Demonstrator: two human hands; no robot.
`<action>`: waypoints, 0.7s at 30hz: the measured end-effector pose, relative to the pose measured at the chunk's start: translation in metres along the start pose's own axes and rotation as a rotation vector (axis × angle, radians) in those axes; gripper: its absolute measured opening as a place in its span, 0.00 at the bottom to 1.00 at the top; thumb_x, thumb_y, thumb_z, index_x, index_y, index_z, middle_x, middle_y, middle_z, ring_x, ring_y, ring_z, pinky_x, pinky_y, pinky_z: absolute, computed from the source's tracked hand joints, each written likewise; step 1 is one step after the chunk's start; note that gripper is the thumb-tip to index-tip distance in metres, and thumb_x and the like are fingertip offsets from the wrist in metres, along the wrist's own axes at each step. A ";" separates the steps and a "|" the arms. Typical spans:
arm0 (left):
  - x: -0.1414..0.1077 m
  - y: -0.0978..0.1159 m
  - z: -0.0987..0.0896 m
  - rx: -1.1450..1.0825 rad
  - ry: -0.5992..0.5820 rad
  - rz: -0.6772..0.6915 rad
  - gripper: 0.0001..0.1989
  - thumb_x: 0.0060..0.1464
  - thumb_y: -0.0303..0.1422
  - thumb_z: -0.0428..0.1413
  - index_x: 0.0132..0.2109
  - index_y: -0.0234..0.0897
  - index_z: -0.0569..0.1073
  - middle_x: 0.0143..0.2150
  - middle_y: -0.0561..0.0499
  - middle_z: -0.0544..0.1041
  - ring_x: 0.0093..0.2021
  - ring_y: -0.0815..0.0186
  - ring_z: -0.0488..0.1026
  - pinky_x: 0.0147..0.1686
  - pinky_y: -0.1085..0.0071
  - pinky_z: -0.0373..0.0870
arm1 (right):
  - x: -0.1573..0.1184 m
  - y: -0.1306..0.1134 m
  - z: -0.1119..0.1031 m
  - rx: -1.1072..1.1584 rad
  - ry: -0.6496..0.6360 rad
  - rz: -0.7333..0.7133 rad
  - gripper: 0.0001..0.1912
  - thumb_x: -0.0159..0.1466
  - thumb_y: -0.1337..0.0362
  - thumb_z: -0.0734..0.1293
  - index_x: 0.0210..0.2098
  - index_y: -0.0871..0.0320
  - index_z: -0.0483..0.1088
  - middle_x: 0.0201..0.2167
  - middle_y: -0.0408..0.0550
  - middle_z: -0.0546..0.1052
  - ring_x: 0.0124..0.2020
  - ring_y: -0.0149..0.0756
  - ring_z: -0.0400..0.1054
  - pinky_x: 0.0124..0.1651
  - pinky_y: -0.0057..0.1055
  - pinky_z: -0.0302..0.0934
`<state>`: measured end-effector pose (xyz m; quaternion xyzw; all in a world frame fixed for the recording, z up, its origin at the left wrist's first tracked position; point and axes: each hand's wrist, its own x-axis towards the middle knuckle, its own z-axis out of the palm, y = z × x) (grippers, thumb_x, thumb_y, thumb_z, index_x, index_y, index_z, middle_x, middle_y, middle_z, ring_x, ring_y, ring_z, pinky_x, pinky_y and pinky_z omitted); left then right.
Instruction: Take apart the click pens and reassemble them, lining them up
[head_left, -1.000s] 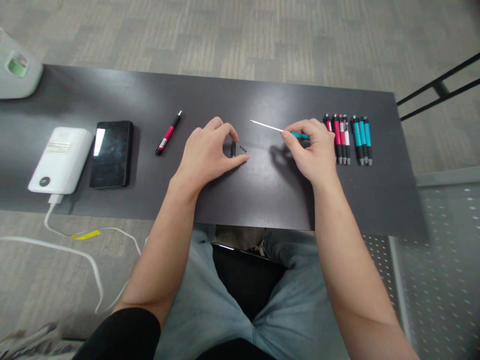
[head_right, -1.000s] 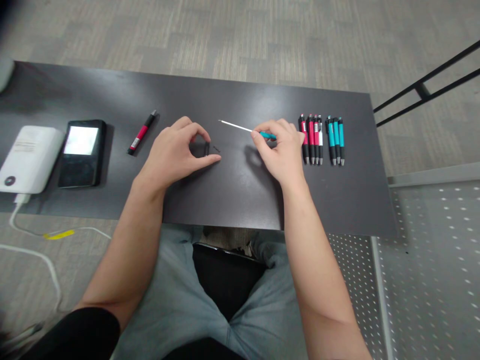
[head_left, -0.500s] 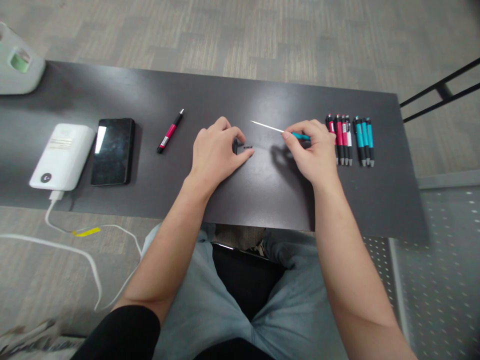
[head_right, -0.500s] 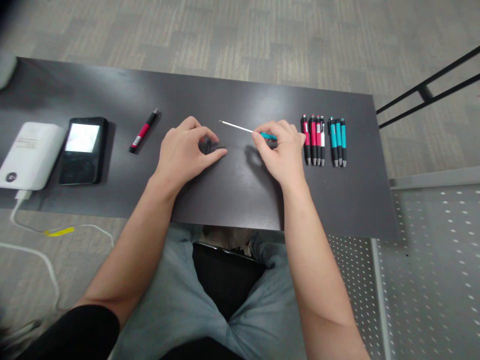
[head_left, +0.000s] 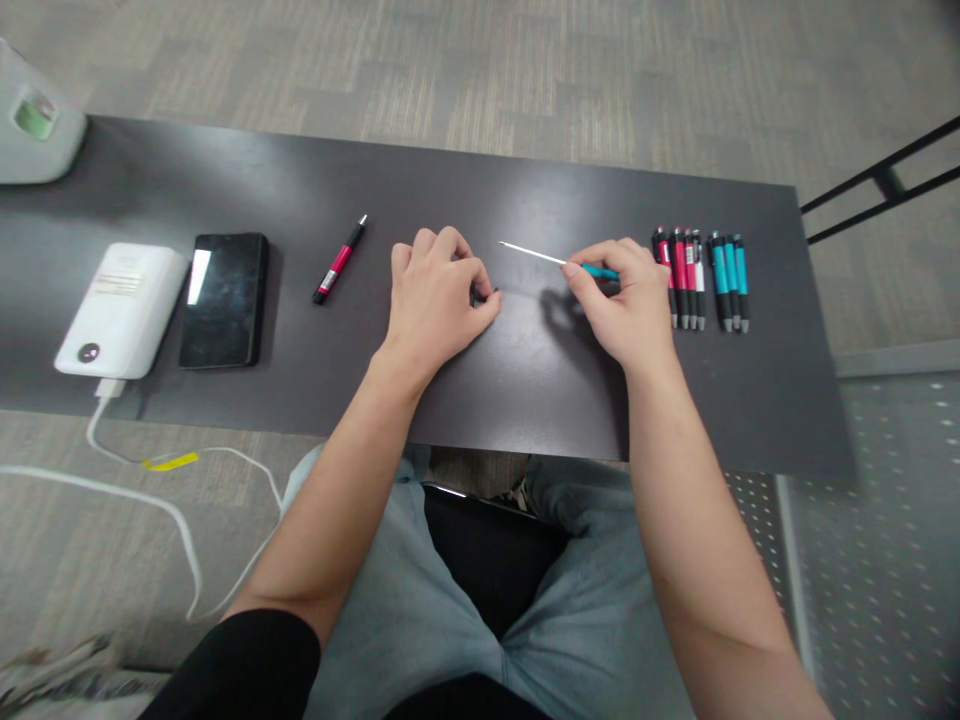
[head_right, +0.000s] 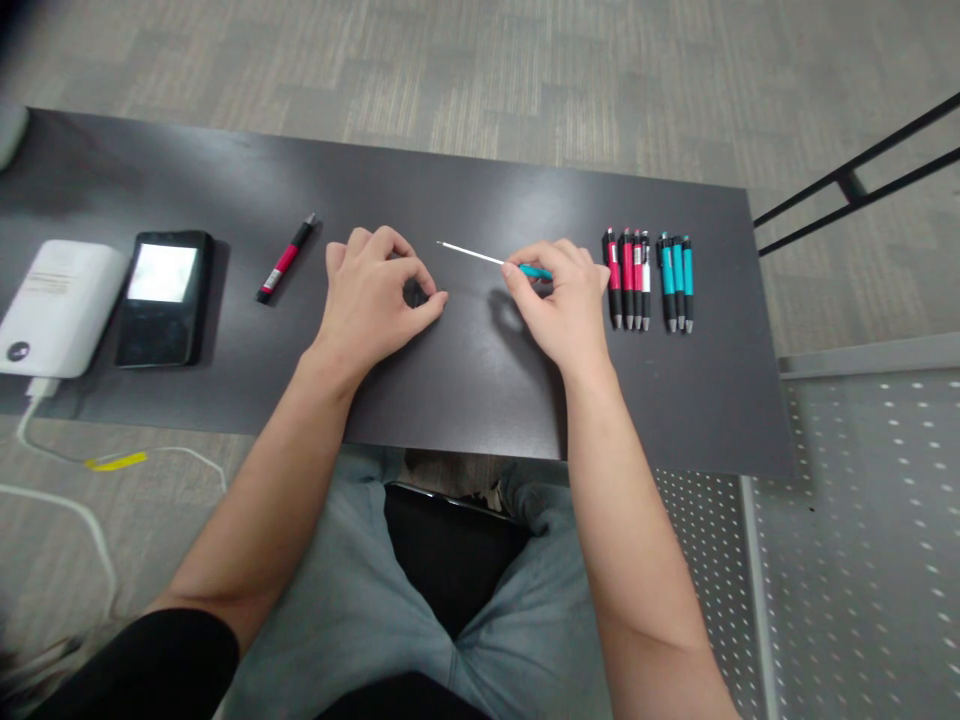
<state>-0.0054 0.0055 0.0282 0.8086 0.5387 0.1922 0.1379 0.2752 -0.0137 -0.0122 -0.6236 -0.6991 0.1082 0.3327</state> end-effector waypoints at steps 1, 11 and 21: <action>0.000 -0.001 0.000 -0.004 -0.007 0.006 0.10 0.74 0.36 0.74 0.41 0.42 0.84 0.63 0.37 0.86 0.73 0.27 0.79 0.76 0.24 0.71 | 0.000 0.000 0.000 0.003 0.004 0.000 0.13 0.86 0.46 0.73 0.51 0.43 0.87 0.48 0.52 0.88 0.56 0.61 0.83 0.69 0.65 0.71; -0.002 -0.011 0.000 -0.053 -0.126 0.091 0.13 0.75 0.33 0.74 0.62 0.48 0.89 0.75 0.35 0.81 0.77 0.28 0.75 0.79 0.28 0.69 | 0.000 -0.001 -0.006 0.017 -0.026 0.015 0.14 0.87 0.44 0.71 0.52 0.40 0.86 0.49 0.55 0.89 0.58 0.64 0.81 0.70 0.72 0.70; 0.001 -0.024 -0.002 -0.081 -0.102 0.075 0.11 0.74 0.34 0.72 0.58 0.48 0.96 0.66 0.38 0.83 0.74 0.31 0.74 0.80 0.26 0.68 | 0.000 -0.002 -0.006 -0.002 -0.020 -0.001 0.17 0.88 0.41 0.70 0.53 0.39 0.87 0.51 0.53 0.90 0.57 0.60 0.81 0.69 0.65 0.72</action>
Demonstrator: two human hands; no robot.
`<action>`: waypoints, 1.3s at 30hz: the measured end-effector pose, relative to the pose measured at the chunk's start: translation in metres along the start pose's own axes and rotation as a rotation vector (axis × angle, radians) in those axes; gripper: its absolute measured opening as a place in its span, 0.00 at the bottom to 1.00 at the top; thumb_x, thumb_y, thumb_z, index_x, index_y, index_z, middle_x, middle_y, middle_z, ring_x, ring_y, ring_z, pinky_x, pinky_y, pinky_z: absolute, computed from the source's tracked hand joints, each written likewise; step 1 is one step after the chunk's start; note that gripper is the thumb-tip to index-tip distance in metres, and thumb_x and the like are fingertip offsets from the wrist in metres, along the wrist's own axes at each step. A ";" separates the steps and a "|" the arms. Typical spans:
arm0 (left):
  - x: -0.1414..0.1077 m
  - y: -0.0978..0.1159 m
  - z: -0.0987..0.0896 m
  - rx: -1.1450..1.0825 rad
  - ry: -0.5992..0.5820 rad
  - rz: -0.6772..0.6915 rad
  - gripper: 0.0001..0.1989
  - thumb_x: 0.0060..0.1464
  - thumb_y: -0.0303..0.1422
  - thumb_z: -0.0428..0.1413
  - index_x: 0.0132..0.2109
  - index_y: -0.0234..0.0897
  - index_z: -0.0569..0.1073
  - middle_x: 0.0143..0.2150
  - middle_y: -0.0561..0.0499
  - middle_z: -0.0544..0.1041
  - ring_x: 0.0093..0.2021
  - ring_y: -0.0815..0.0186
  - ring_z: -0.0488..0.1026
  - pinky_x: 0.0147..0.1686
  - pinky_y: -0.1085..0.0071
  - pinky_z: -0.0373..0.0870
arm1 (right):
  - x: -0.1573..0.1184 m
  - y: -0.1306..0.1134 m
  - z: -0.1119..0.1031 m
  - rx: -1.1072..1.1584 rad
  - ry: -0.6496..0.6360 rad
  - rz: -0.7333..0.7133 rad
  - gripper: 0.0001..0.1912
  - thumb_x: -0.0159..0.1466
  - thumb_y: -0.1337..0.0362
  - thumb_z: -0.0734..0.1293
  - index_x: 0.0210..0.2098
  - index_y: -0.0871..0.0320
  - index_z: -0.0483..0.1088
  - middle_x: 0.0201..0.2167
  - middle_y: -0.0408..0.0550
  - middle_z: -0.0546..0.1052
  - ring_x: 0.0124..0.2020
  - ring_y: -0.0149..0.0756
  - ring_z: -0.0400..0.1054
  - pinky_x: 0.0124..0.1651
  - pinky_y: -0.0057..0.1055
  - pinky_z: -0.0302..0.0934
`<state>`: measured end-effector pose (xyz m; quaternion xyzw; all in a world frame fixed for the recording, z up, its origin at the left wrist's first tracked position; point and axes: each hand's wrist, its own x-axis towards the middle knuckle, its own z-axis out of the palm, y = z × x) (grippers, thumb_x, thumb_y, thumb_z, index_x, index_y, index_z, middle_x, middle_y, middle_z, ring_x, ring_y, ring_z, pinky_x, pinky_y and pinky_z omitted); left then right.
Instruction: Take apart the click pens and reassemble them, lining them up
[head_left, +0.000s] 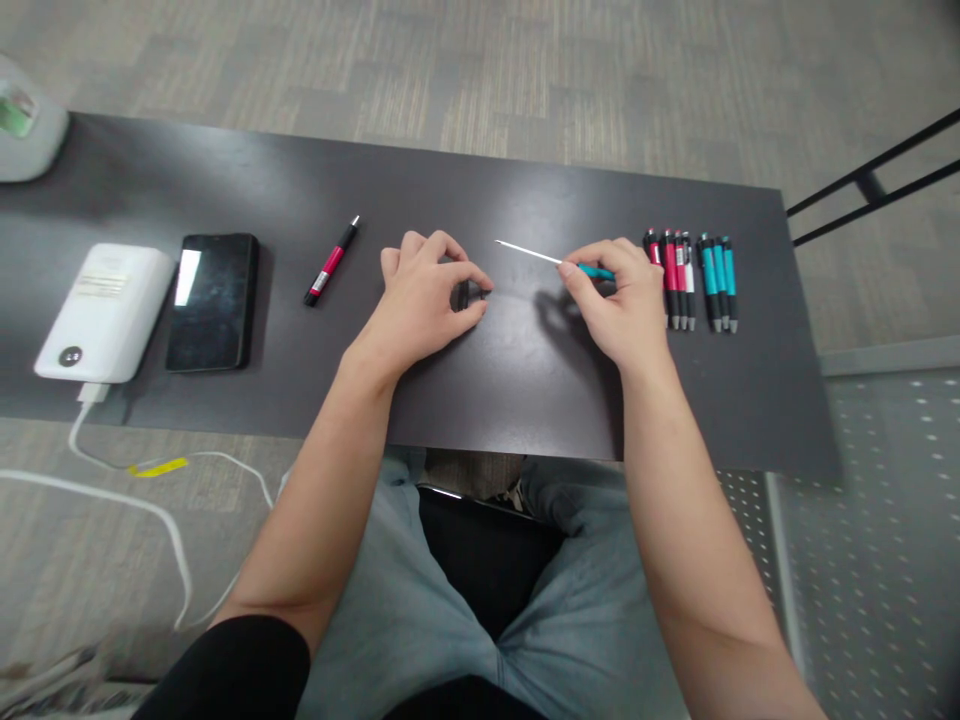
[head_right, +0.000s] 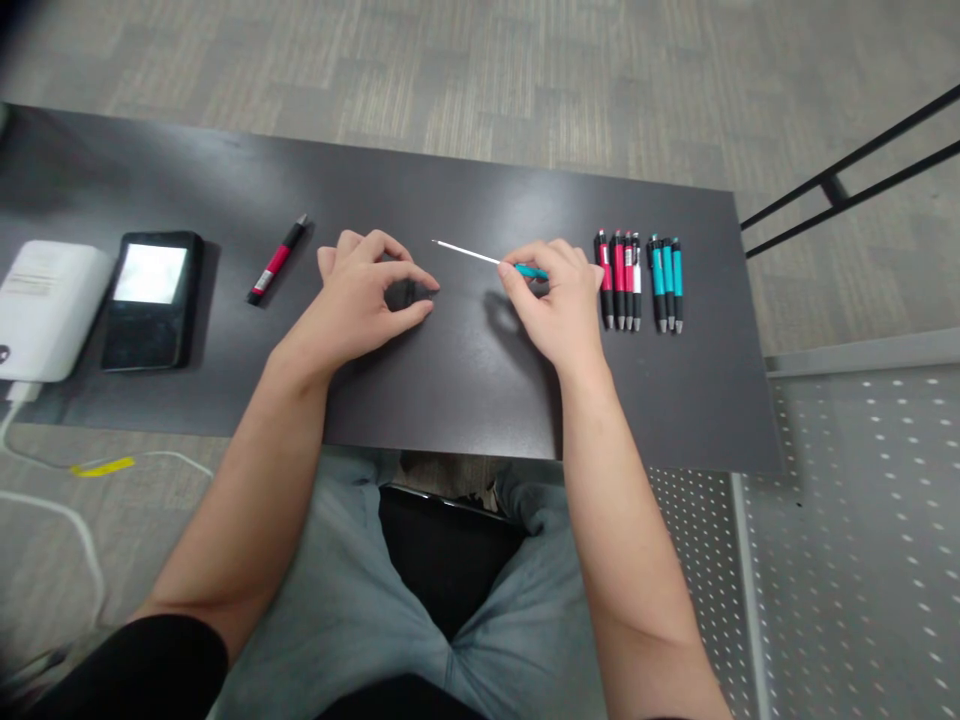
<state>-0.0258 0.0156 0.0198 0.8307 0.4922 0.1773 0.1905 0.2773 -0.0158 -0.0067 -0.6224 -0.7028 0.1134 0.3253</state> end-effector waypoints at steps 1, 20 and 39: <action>0.000 -0.002 -0.001 -0.002 0.002 -0.003 0.11 0.74 0.34 0.72 0.58 0.48 0.96 0.66 0.38 0.83 0.74 0.32 0.74 0.80 0.26 0.67 | 0.000 0.000 0.000 0.004 -0.003 -0.003 0.16 0.88 0.41 0.70 0.53 0.39 0.87 0.51 0.53 0.90 0.58 0.60 0.81 0.70 0.66 0.72; -0.003 -0.008 -0.009 -0.077 0.061 -0.027 0.14 0.74 0.39 0.73 0.63 0.48 0.92 0.67 0.41 0.86 0.73 0.35 0.77 0.81 0.32 0.66 | -0.001 -0.002 0.004 0.009 0.011 -0.043 0.11 0.87 0.52 0.75 0.51 0.49 0.87 0.51 0.57 0.90 0.56 0.59 0.82 0.70 0.64 0.70; 0.005 -0.018 -0.010 -0.286 0.229 0.139 0.08 0.78 0.37 0.68 0.53 0.46 0.94 0.51 0.47 0.94 0.48 0.53 0.86 0.58 0.55 0.82 | 0.002 0.001 0.008 0.311 0.083 -0.075 0.24 0.81 0.34 0.78 0.44 0.46 0.86 0.43 0.48 0.85 0.45 0.47 0.78 0.61 0.52 0.77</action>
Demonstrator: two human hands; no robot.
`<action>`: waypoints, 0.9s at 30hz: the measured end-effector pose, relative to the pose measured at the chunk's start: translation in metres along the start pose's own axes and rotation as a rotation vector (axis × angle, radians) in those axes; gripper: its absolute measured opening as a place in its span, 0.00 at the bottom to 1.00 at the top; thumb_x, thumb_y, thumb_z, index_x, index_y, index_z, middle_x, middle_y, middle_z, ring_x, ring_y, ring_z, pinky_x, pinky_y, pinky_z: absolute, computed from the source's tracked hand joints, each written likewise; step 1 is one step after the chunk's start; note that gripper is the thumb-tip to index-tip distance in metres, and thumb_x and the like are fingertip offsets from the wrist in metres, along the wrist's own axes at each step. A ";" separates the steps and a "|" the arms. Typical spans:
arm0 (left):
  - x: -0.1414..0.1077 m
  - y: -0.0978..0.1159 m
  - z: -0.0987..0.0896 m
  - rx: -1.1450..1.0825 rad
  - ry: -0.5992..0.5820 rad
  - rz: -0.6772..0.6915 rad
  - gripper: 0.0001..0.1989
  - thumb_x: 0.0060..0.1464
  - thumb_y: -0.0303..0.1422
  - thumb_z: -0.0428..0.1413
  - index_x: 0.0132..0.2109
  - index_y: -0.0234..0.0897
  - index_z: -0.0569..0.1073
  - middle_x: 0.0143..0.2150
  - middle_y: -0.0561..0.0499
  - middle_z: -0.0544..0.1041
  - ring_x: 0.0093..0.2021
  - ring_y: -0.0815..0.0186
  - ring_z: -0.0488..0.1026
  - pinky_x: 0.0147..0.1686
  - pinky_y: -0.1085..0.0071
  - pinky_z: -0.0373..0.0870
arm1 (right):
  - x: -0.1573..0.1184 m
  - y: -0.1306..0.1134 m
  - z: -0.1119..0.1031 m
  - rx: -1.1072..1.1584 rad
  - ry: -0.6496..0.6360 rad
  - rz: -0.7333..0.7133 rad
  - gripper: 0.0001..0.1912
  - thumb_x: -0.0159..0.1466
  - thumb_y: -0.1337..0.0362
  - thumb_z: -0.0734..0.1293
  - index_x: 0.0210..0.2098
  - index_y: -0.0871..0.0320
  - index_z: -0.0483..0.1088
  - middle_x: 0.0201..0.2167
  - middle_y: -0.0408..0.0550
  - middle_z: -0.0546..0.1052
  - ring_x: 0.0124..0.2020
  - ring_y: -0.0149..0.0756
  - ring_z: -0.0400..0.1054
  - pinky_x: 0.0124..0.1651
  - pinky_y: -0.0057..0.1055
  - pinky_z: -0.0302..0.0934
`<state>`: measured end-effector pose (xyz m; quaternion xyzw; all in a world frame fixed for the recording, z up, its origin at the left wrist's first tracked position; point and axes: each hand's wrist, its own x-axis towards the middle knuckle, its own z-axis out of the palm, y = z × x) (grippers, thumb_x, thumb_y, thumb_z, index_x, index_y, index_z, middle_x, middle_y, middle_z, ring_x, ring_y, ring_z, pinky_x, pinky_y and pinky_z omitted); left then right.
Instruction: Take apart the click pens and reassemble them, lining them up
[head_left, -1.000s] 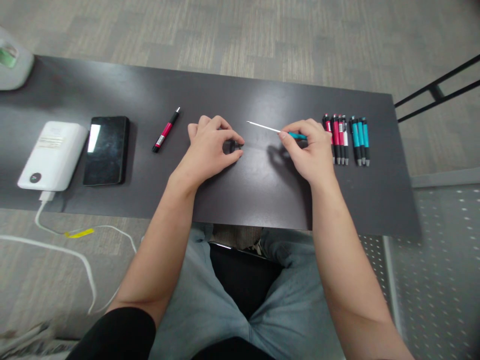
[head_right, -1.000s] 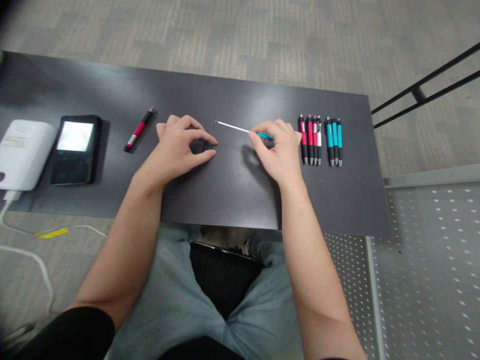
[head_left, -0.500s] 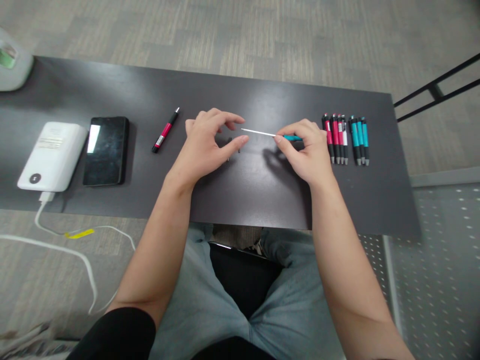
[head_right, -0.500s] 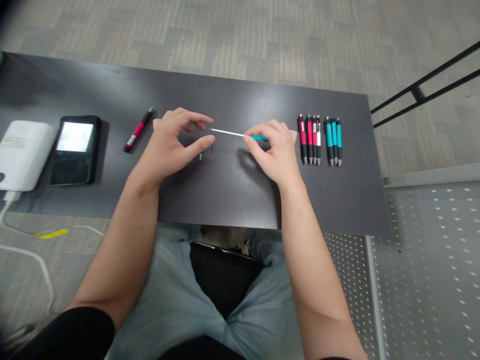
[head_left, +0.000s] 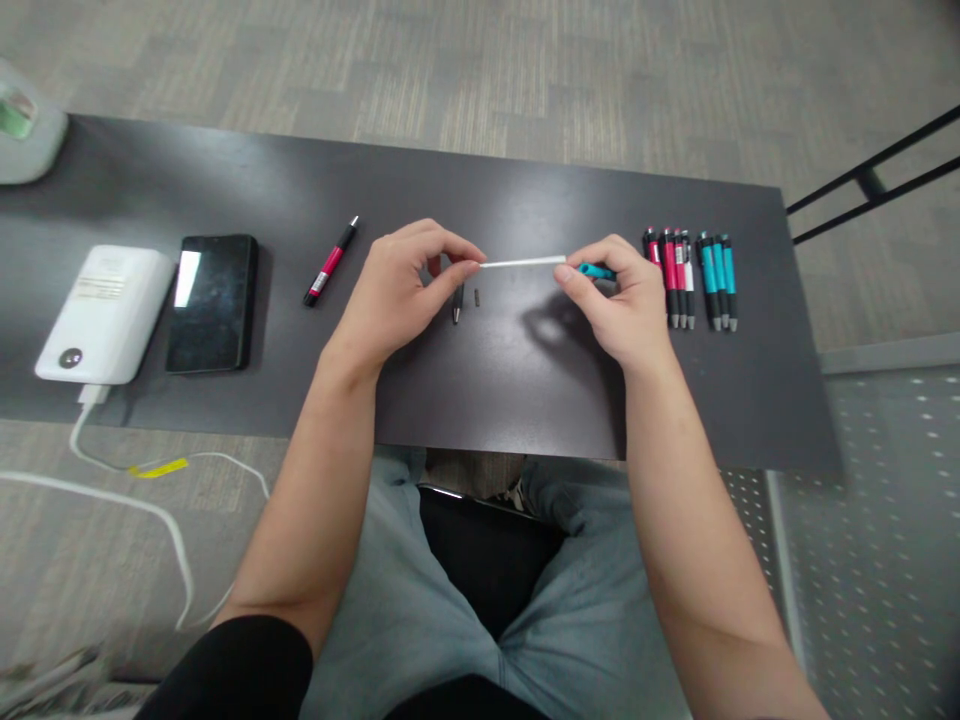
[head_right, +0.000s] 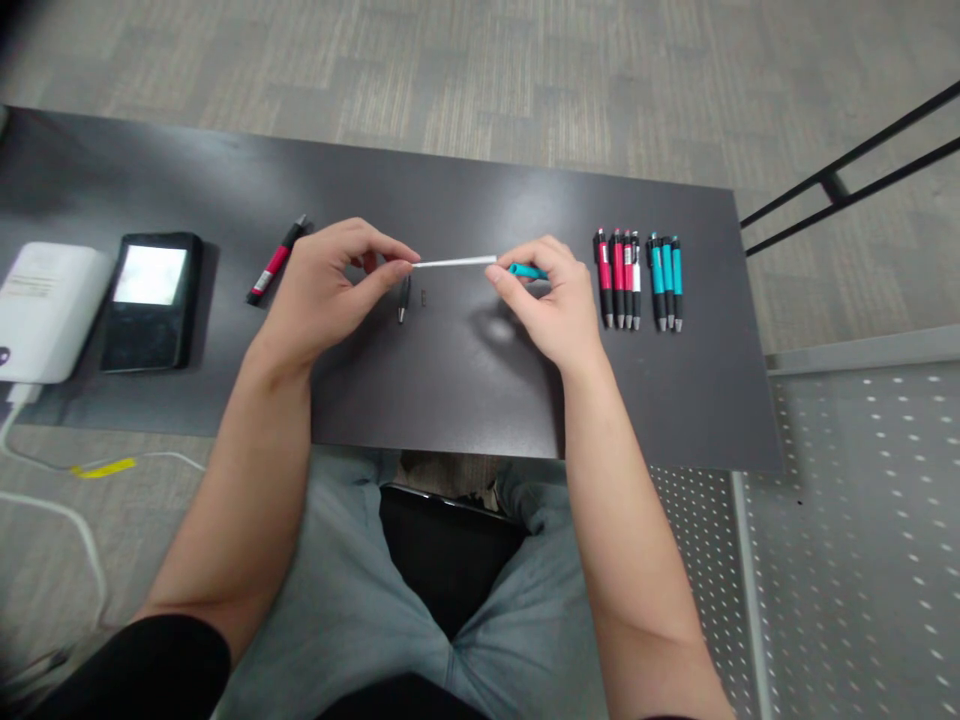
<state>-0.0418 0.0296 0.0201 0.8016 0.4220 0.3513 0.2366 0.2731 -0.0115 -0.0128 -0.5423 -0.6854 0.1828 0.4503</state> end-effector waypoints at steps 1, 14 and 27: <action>0.000 0.000 0.000 0.005 0.012 -0.015 0.07 0.78 0.37 0.68 0.53 0.46 0.93 0.51 0.47 0.94 0.48 0.54 0.86 0.57 0.55 0.82 | 0.000 0.001 0.000 0.018 0.014 0.004 0.26 0.81 0.32 0.78 0.44 0.46 0.86 0.43 0.47 0.85 0.45 0.47 0.78 0.60 0.51 0.77; -0.005 0.045 0.028 0.257 -0.204 -0.053 0.12 0.72 0.34 0.66 0.59 0.48 0.89 0.41 0.51 0.91 0.51 0.45 0.91 0.69 0.45 0.72 | -0.002 -0.013 0.002 -0.230 -0.198 0.040 0.10 0.81 0.49 0.79 0.50 0.45 0.91 0.47 0.50 0.92 0.52 0.56 0.84 0.70 0.62 0.69; -0.001 0.003 -0.006 0.247 -0.128 -0.468 0.18 0.73 0.49 0.72 0.36 0.48 0.81 0.35 0.48 0.87 0.39 0.49 0.82 0.48 0.53 0.73 | -0.010 -0.027 0.014 -0.280 -0.349 0.011 0.19 0.80 0.49 0.81 0.67 0.43 0.91 0.63 0.56 0.89 0.65 0.63 0.82 0.73 0.61 0.66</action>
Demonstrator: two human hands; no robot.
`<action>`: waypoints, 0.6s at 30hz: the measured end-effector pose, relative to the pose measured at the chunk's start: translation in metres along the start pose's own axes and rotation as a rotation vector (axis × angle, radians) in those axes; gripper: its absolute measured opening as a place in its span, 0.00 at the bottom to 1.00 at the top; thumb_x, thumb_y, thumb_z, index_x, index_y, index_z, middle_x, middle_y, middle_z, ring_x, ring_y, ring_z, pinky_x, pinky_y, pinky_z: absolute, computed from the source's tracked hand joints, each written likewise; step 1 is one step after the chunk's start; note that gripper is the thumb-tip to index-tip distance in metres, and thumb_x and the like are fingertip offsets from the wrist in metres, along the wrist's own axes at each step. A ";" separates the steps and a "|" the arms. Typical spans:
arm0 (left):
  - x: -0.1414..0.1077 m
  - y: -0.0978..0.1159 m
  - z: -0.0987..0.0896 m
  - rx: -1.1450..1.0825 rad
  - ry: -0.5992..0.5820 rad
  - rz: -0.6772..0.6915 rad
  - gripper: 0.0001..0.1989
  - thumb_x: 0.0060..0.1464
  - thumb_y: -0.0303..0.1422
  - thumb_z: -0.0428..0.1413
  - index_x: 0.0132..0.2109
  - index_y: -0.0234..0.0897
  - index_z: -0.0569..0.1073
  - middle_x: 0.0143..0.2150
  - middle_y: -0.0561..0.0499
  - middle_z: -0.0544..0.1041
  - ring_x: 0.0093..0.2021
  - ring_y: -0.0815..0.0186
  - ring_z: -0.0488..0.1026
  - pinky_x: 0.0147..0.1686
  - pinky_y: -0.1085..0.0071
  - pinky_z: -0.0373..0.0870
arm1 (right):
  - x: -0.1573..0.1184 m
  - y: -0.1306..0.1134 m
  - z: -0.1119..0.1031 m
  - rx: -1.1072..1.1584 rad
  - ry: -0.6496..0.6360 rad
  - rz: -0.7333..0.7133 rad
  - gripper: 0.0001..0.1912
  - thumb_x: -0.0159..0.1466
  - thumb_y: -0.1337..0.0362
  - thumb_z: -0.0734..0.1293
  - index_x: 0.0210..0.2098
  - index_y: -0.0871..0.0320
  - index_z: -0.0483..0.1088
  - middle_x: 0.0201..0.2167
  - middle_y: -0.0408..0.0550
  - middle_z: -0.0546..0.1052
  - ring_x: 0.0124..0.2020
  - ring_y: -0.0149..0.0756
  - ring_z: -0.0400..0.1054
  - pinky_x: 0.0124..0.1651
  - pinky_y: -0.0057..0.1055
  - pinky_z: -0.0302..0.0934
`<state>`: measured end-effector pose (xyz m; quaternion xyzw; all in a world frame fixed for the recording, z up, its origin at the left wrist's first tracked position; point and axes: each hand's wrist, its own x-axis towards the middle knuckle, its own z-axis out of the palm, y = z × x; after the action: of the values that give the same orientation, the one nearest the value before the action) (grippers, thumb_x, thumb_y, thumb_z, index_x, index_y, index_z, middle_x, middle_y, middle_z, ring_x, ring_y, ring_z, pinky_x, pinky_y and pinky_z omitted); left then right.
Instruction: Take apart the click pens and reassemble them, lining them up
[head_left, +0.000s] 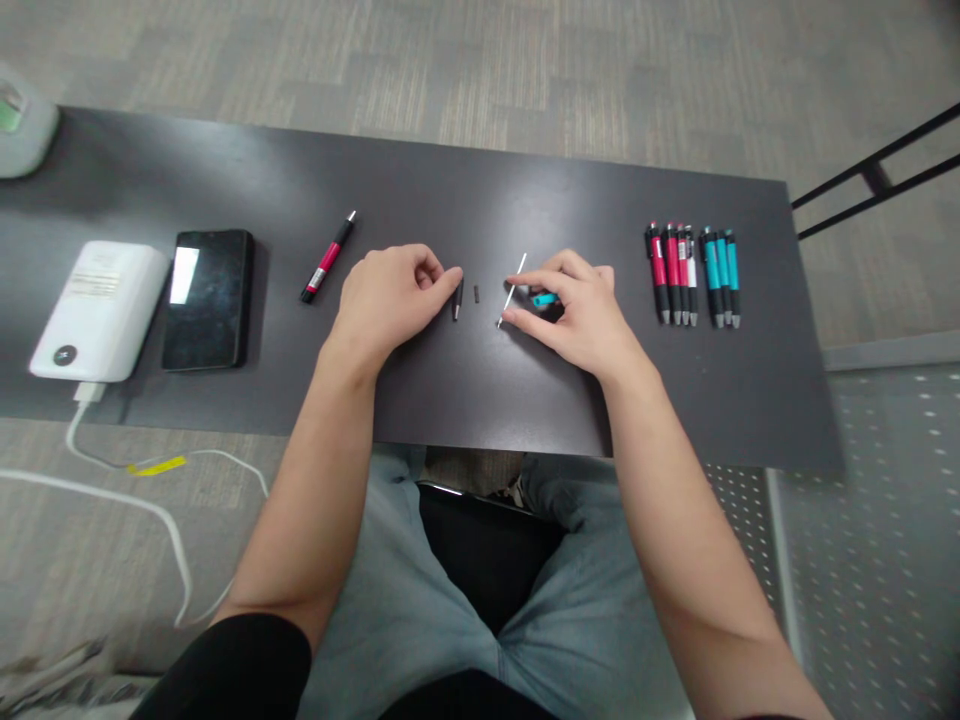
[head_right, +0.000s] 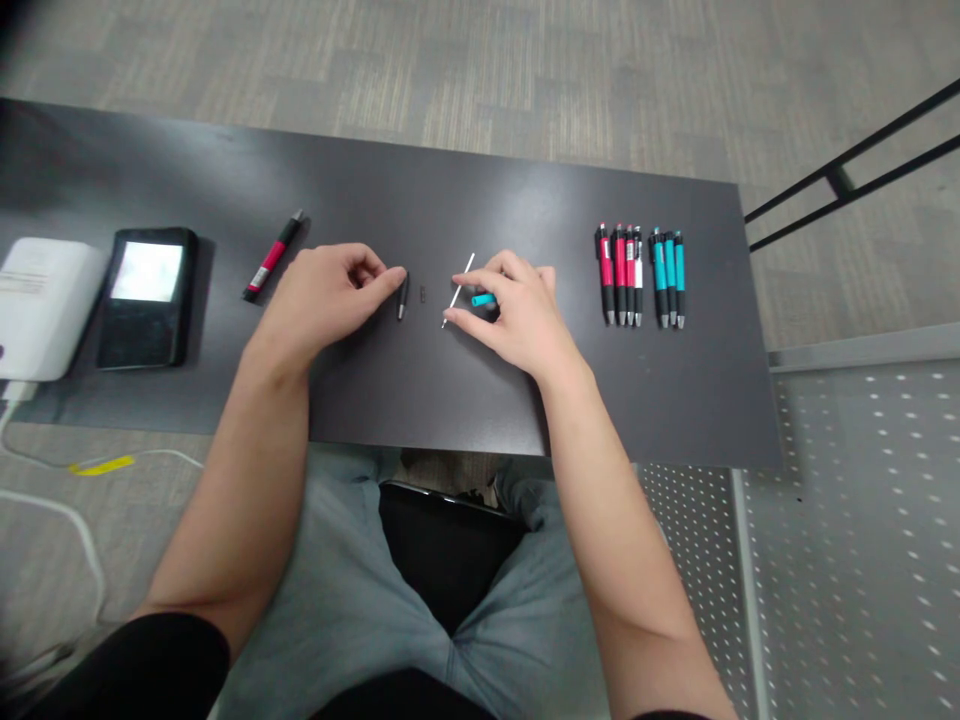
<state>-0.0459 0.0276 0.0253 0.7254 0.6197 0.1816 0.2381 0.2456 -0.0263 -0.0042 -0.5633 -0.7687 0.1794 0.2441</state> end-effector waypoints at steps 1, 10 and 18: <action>0.000 0.000 0.001 -0.011 -0.003 0.014 0.18 0.72 0.50 0.72 0.36 0.48 0.81 0.34 0.48 0.86 0.39 0.49 0.82 0.47 0.54 0.73 | 0.000 -0.002 0.000 -0.004 -0.002 -0.011 0.20 0.80 0.50 0.80 0.68 0.44 0.91 0.66 0.57 0.88 0.68 0.64 0.82 0.73 0.61 0.66; 0.000 0.006 0.009 0.003 0.019 0.085 0.17 0.69 0.48 0.73 0.34 0.49 0.82 0.29 0.49 0.83 0.39 0.47 0.83 0.47 0.54 0.76 | 0.002 -0.015 0.003 0.017 -0.064 -0.051 0.17 0.83 0.52 0.78 0.68 0.41 0.90 0.74 0.54 0.89 0.73 0.65 0.81 0.74 0.62 0.65; 0.000 0.010 0.015 0.075 0.049 0.053 0.14 0.70 0.45 0.71 0.35 0.48 0.84 0.34 0.47 0.87 0.42 0.44 0.86 0.54 0.49 0.81 | 0.003 -0.018 0.007 0.000 -0.079 -0.061 0.17 0.85 0.53 0.77 0.69 0.41 0.90 0.74 0.53 0.90 0.73 0.65 0.81 0.74 0.62 0.65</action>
<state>-0.0292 0.0249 0.0190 0.7453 0.6124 0.1821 0.1905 0.2269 -0.0283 0.0004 -0.5320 -0.7947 0.1937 0.2191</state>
